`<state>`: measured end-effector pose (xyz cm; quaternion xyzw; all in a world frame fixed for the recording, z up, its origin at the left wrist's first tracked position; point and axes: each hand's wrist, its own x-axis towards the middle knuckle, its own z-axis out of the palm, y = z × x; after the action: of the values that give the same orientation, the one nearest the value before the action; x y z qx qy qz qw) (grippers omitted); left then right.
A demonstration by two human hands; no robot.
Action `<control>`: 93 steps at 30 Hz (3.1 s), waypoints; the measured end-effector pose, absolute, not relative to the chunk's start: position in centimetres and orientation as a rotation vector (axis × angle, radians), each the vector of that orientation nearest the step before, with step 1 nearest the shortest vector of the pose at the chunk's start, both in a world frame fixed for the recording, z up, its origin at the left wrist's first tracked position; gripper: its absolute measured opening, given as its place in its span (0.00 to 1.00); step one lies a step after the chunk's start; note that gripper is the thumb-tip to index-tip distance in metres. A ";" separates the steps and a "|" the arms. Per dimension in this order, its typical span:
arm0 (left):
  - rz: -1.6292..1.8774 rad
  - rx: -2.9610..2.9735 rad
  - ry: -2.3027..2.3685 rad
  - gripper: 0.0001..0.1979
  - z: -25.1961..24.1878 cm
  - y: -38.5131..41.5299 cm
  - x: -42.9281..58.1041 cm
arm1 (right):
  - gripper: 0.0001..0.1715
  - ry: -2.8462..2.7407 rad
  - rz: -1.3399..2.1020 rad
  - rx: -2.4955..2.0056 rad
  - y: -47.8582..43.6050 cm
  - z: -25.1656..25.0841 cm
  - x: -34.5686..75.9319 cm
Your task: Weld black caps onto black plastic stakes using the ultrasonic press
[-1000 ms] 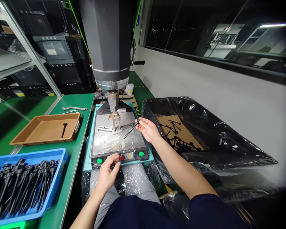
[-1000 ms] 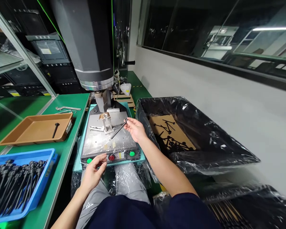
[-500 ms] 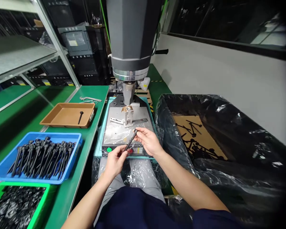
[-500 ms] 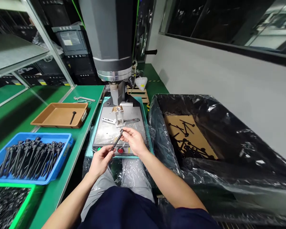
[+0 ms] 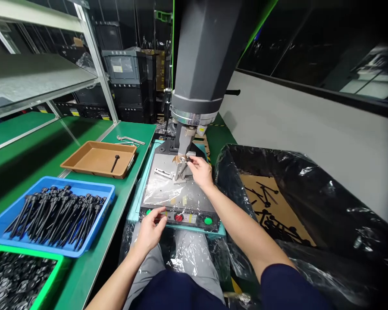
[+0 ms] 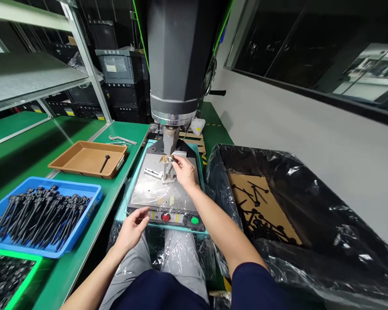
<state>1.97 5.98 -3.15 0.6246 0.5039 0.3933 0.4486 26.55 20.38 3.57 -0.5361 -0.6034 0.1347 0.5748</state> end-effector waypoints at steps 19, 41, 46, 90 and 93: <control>0.965 1.497 1.211 0.13 -6.4 7.1 0.5 | 0.12 -1.774 0.447 -1.419 26.0 3.8 28.2; 0.967 1.770 1.294 0.13 -2.2 12.7 0.5 | 0.22 -1.719 0.343 -1.837 21.7 -0.6 33.3; 0.761 2.156 1.497 0.18 -1.7 20.4 1.6 | 0.31 -1.954 0.430 -1.929 22.0 -2.0 35.2; 0.752 1.862 1.398 0.22 4.4 36.1 -4.4 | 0.18 -1.872 0.788 -1.472 31.3 4.6 36.5; 0.717 1.929 1.422 0.22 3.7 36.2 -4.0 | 0.17 -1.892 0.765 -1.497 31.5 3.3 36.6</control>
<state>-4.00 36.21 3.67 0.7320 0.5396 0.2720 0.3147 36.60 31.49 3.28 -0.5641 -0.7129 0.2883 0.3007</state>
